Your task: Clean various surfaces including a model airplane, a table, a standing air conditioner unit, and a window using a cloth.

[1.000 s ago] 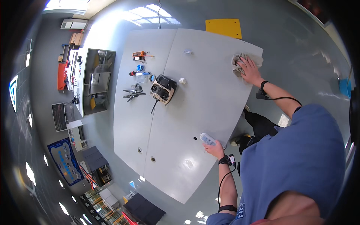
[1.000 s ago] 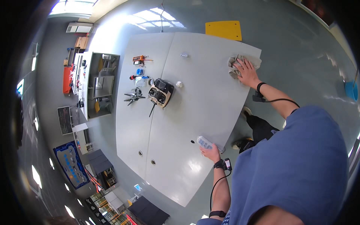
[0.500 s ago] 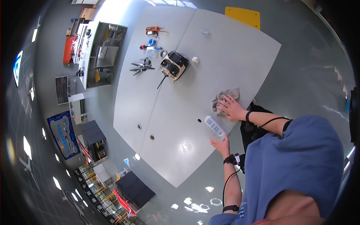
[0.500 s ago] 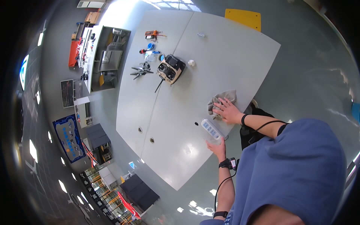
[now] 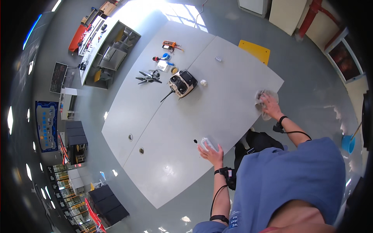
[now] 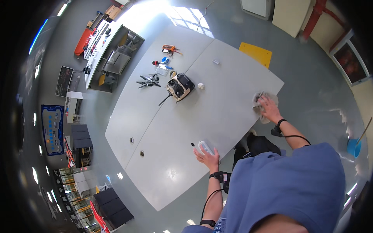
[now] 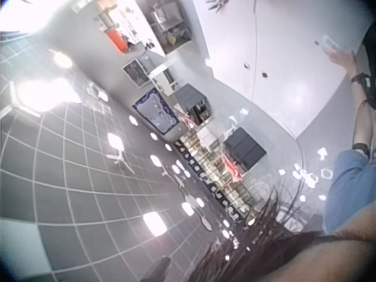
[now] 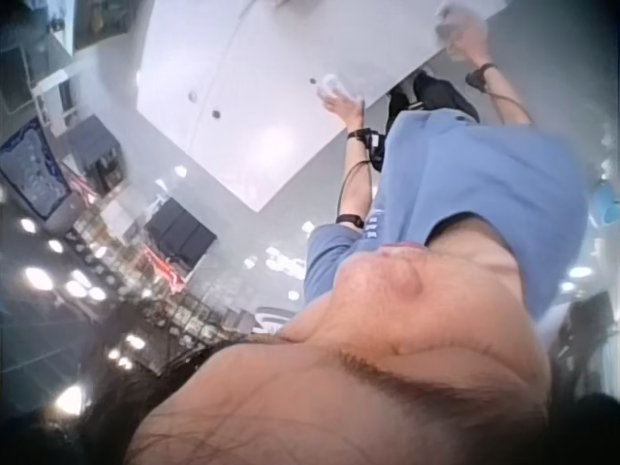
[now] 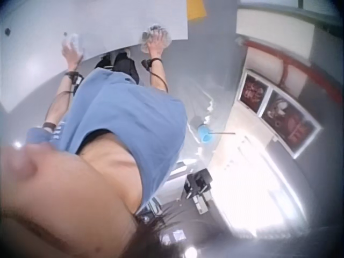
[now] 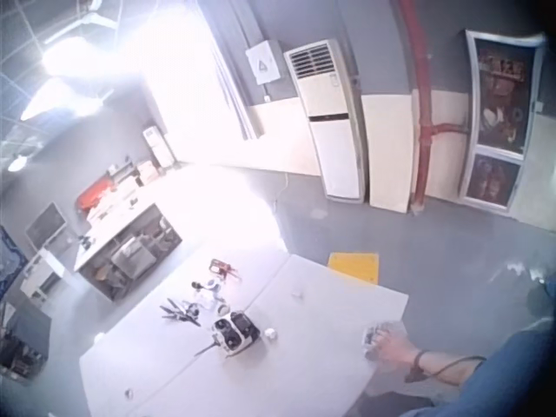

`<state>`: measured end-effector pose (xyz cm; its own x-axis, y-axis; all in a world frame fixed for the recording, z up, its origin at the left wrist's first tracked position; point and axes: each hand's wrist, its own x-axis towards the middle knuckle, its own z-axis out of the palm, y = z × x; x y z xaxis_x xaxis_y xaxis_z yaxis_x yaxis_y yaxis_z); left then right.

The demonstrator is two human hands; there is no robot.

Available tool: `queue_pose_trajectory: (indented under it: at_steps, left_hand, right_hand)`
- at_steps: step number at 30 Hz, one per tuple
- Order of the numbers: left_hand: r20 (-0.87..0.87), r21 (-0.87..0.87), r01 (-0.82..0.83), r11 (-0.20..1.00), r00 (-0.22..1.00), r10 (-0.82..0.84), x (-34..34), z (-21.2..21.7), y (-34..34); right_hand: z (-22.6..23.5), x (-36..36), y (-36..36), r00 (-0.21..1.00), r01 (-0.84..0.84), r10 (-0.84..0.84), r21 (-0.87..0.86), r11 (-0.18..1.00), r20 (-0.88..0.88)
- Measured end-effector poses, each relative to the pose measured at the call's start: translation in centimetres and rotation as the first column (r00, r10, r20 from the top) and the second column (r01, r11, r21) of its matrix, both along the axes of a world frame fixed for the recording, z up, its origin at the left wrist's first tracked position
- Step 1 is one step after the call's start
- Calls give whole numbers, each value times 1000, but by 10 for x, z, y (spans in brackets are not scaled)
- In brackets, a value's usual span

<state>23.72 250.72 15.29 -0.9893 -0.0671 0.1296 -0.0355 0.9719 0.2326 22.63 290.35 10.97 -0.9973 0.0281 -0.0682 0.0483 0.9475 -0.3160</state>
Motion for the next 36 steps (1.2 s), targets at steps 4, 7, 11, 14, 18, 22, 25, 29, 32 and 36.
queue_pose_trajectory:
  at_steps: [4, 7, 11, 14, 18, 22, 25, 29, 32, 36]
  left_hand:
    - [-19, 68, 49, 996, 999, -47, -16, 3, 25]
    - [-13, 155, 30, 987, 999, -29, -18, -3, 49]
    - [136, 109, -15, 994, 991, 0, -19, -17, 95]
    - [195, 85, -124, 989, 975, 106, -24, -33, 137]
    - [319, 136, -261, 956, 925, 207, -28, -31, 175]
    - [405, 96, -282, 955, 887, 221, -67, -38, 248]
    - [469, 169, -318, 933, 858, 207, -84, -52, 281]
    - [652, 132, -541, 831, 679, 338, -120, -34, 338]
    - [710, 92, -572, 815, 612, 350, -115, -31, 343]
    - [733, 138, -540, 830, 620, 282, -108, -36, 341]
  right_hand:
    - [-1, -24, 48, 960, 278, -278, -25, 960, -31]
    - [-3, -61, 67, 960, 281, -281, 30, 959, -5]
    - [-15, -133, 104, 967, 251, -249, 39, 967, -54]
    - [-11, -189, 111, 991, 121, -119, 24, 992, -67]
    - [-8, -184, 100, 975, -35, 30, -18, 999, -220]
    - [-10, -128, 131, 944, -294, 271, -109, 950, -186]
    - [9, -92, 143, 897, -440, 422, -166, 883, -130]
    - [14, -102, 170, 823, -565, 565, -177, 806, -57]
    - [17, -127, 173, 774, -628, 630, -204, 751, -63]
    - [12, -186, 159, 756, -652, 647, -188, 734, -96]
